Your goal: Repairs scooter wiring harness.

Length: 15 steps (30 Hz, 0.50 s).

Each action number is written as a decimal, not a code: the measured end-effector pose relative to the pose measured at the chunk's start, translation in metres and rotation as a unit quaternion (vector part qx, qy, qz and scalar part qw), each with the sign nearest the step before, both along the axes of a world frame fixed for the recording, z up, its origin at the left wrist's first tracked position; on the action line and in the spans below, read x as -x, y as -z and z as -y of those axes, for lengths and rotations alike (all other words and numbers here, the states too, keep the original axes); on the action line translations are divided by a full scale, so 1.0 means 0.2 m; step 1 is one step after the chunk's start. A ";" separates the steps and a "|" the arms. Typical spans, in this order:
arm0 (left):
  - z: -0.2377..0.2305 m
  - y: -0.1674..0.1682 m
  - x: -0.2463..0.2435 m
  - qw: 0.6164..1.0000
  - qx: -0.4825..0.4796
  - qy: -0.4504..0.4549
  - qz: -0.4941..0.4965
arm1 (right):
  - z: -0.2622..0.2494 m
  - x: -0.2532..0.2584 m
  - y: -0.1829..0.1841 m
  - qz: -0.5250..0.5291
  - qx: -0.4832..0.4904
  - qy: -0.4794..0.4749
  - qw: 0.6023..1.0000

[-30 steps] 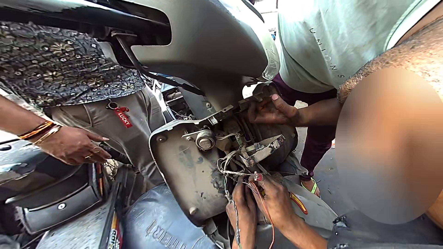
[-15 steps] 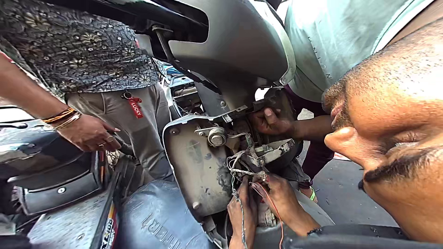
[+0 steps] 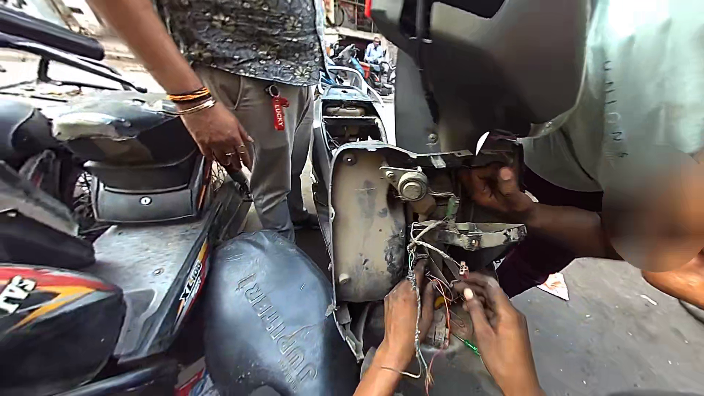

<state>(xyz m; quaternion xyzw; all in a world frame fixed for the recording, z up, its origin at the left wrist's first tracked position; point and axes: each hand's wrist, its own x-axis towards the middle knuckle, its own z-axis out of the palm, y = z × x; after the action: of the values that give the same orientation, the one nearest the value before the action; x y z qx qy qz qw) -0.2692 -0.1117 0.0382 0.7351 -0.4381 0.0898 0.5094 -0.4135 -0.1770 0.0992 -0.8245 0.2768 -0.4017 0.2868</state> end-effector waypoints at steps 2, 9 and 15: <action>0.01 0.00 -0.01 1.000 0.009 0.004 -0.009 | -0.08 0.07 -0.02 -0.048 -0.057 -0.019 0.997; 0.01 0.01 -0.01 0.998 0.028 0.032 -0.043 | -0.23 0.11 0.09 -0.154 -0.140 -0.040 0.977; 0.01 0.02 -0.01 0.994 0.041 0.050 -0.087 | -0.22 0.10 0.11 -0.155 0.005 0.021 0.988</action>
<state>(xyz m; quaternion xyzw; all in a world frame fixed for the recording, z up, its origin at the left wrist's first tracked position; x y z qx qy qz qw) -0.2664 -0.1143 0.0343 0.6962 -0.4239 0.0176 0.5790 -0.4340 -0.1339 0.0774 -0.8723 0.3331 -0.2757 0.2282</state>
